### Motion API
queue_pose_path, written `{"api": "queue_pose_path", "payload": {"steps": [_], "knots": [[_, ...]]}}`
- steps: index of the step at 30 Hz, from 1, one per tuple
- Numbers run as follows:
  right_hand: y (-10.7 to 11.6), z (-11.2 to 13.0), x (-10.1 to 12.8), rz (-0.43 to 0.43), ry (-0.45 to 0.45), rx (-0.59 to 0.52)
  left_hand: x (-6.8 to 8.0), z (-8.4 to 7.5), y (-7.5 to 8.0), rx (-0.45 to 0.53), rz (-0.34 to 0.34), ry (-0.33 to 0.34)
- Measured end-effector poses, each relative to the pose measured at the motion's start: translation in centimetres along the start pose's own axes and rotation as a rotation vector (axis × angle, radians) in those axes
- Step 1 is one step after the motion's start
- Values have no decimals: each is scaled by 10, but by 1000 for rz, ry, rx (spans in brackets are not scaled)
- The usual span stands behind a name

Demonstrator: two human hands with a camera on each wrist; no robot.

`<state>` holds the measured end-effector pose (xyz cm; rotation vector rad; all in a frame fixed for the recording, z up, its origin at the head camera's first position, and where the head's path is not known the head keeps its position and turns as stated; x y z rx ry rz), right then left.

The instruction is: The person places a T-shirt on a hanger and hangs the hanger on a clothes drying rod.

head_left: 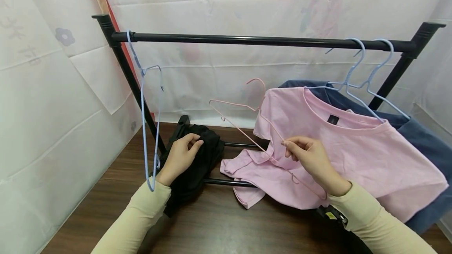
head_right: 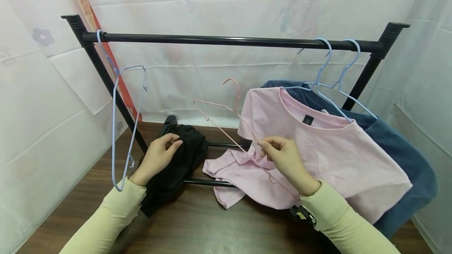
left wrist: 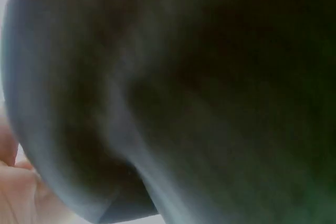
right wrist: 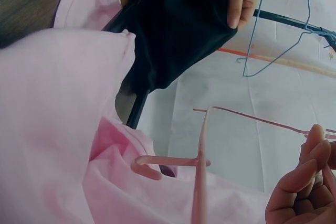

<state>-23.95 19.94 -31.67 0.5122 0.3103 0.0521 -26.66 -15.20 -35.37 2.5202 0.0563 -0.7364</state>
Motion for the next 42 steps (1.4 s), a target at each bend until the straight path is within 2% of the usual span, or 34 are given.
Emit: {"api": "queue_pose_path", "payload": {"steps": [4,11,20,25,31,37,40,42], "knots": [[2,-1,-1,-6,6,5,-3,-11,-10,15,18,32],[4,0,-2,-15,4,10,-3,-31,-29,62,41,30],[5,1,-2,-14,-7,15,4,-46,-55,119,164,47],[6,-1,-3,-17,-2,24,9,-45,-70,81,265,55],[5,-4,-5,-6,10,20,17,-36,-86,22,438,43],[4,-5,-5,-10,21,26,24,-28,-96,-29,585,66],[4,-5,-5,-11,22,25,25,-28,-96,-45,621,74],[3,-5,-6,-9,21,24,23,-30,-94,-49,612,65]]}}
Point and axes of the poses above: each hand's wrist, its own x-axis away from the middle knuckle, its own y-axis out of the back of the hand, z = x × y, the point moved 3 cm from there along -x, towards the middle knuckle, and after that the axes turned 13 degrees about x, right-handed, at the moved point
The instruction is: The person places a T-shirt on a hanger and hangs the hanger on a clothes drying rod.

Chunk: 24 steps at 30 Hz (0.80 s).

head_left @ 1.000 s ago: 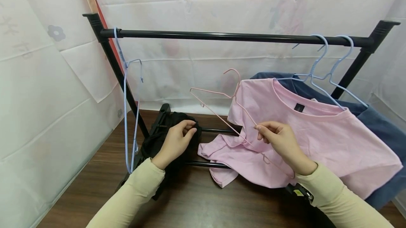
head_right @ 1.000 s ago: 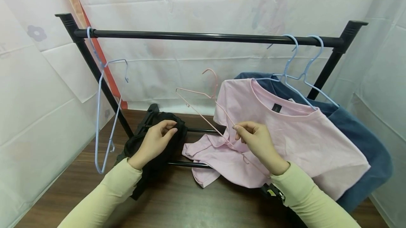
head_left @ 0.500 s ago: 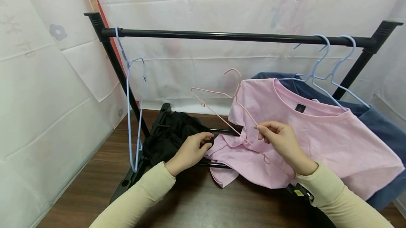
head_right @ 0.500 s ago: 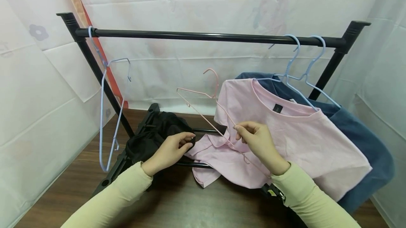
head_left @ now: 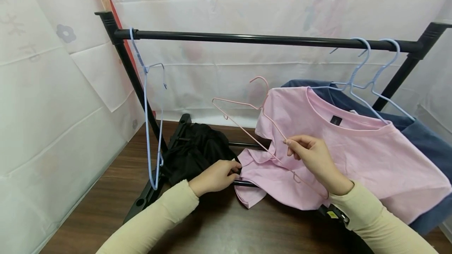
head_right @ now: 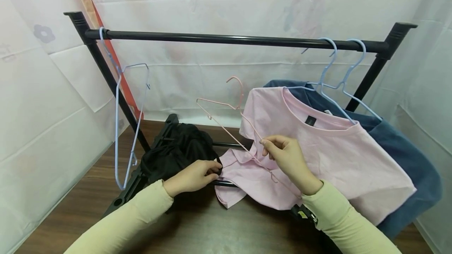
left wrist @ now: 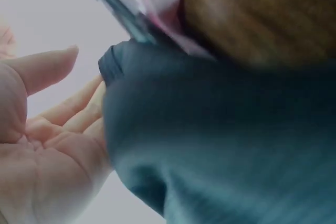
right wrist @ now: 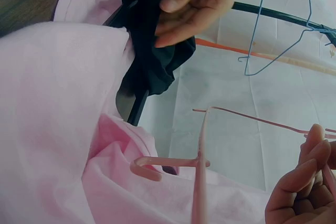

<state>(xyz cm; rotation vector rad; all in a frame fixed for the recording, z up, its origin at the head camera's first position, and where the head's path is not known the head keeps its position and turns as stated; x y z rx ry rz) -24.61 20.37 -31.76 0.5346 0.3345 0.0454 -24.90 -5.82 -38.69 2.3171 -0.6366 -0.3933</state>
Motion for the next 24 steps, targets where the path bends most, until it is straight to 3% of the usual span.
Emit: {"api": "queue_pose_path", "payload": {"steps": [3,11,15,20,24], "knots": [[0,0,0,1,-4,-5,-4,-4,9,-11,-63,-21],[1,1,0,-1,-16,-12,-19,-17,44,17,-316,-51],[1,3,2,-5,-21,-14,-26,-20,61,36,-399,-66],[0,4,2,-4,-24,-21,-37,-14,83,38,-444,1],[0,4,2,-8,-25,-23,-49,-3,96,45,-382,92]]}}
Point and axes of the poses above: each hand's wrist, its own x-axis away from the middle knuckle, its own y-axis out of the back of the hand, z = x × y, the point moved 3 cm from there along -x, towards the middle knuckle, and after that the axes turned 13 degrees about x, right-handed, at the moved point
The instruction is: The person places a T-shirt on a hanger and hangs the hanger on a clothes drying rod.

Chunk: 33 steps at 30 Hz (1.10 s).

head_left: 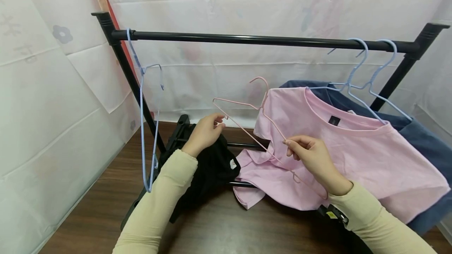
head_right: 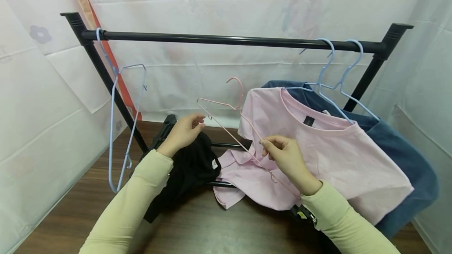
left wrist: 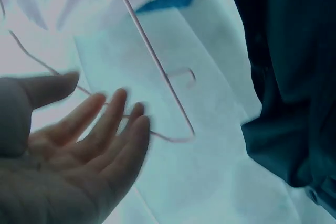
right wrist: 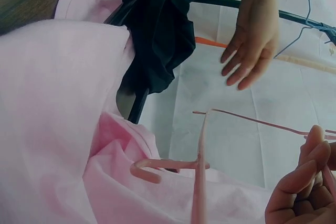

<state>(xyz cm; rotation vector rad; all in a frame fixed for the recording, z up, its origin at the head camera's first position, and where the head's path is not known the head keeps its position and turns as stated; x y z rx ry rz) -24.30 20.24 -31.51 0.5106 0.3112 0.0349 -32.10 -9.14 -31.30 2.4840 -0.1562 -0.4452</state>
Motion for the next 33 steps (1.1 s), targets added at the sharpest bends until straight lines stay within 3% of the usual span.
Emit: {"api": "queue_pose_path", "payload": {"steps": [5,16,21,25,29,33], "knots": [[0,0,0,0,3,-5,-16,17,5,-13,96,89],[-2,-3,1,18,-11,1,-37,51,10,-17,81,160],[-2,-4,2,20,-21,15,-42,64,5,-36,107,239],[-3,-3,3,22,-21,12,-44,72,1,-93,166,296],[-4,-3,4,23,-17,7,-45,78,-4,-164,242,323],[-3,-3,5,29,-17,13,-44,80,-5,-171,258,346]]}}
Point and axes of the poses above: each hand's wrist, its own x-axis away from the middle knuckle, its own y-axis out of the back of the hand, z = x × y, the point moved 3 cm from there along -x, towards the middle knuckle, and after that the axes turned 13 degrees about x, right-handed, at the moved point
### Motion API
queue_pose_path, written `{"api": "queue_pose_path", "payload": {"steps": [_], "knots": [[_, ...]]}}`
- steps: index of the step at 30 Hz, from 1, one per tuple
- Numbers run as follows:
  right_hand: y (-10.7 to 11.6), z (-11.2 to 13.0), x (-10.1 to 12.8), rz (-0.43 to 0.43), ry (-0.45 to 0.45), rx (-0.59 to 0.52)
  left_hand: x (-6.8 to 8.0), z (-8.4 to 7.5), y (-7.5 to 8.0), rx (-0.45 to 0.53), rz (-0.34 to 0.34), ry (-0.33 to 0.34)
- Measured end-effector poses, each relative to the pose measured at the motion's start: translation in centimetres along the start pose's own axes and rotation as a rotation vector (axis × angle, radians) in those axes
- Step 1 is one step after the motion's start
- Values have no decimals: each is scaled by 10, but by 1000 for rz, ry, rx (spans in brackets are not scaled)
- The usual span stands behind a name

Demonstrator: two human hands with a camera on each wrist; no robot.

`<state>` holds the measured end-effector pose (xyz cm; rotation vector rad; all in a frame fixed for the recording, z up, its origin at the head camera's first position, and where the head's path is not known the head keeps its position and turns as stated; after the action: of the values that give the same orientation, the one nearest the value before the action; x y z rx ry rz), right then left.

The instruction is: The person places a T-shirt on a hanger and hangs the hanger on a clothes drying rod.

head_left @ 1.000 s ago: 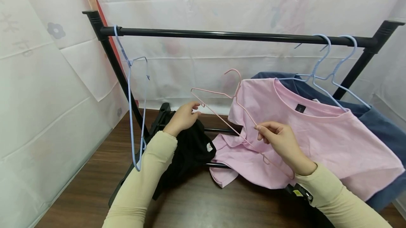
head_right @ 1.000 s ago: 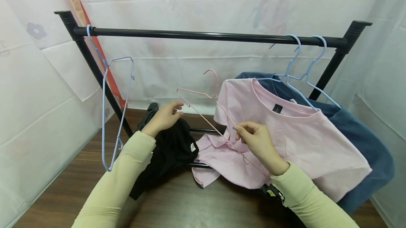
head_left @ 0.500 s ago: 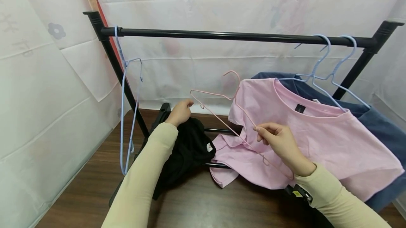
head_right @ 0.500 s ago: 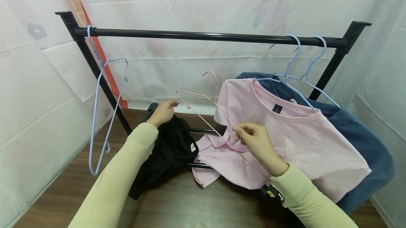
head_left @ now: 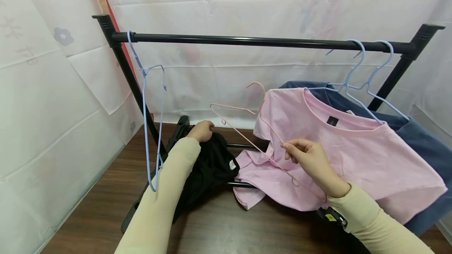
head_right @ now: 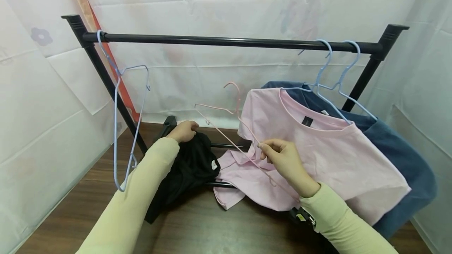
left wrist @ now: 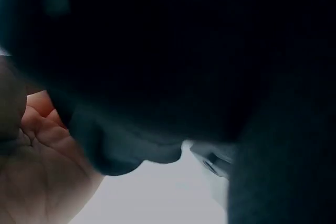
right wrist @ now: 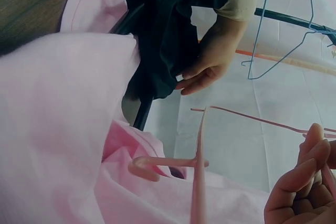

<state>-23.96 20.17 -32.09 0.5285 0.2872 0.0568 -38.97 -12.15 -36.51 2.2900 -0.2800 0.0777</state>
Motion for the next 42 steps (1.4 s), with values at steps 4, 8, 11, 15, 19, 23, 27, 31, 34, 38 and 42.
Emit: {"api": "queue_pose_path", "payload": {"steps": [4,8,11,15,19,23,27,31,34,38,42], "knots": [[-1,0,0,6,4,1,1,2,0,-5,-9,19],[-1,0,0,10,6,-6,2,2,2,-36,-39,45],[-1,0,-1,11,6,-7,2,3,2,-50,-64,59],[0,0,-1,9,6,-3,2,4,2,-48,-57,63],[0,0,0,9,7,1,3,5,3,-48,-46,64],[-1,-1,1,9,12,-12,4,5,5,-62,-56,41],[0,-2,1,9,7,-21,6,2,7,-65,-65,3],[2,-4,1,8,2,-16,7,-4,10,-53,-78,-45],[3,-4,1,7,6,-14,6,-8,14,-52,-96,-84],[5,-2,2,2,8,-14,5,-12,21,-27,-134,-120],[6,-1,4,-5,5,-21,7,-14,28,41,-181,-139]]}}
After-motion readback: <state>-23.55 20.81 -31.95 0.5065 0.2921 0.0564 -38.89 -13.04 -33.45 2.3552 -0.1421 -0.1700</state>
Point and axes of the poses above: each hand's wrist, its own x-axis away from the middle knuckle, its own y-axis out of the back of the hand, z = x × y, the point moved 3 cm from there along -x, towards the middle knuckle, and after that the axes turned 13 degrees about x, right-handed, at the moved point
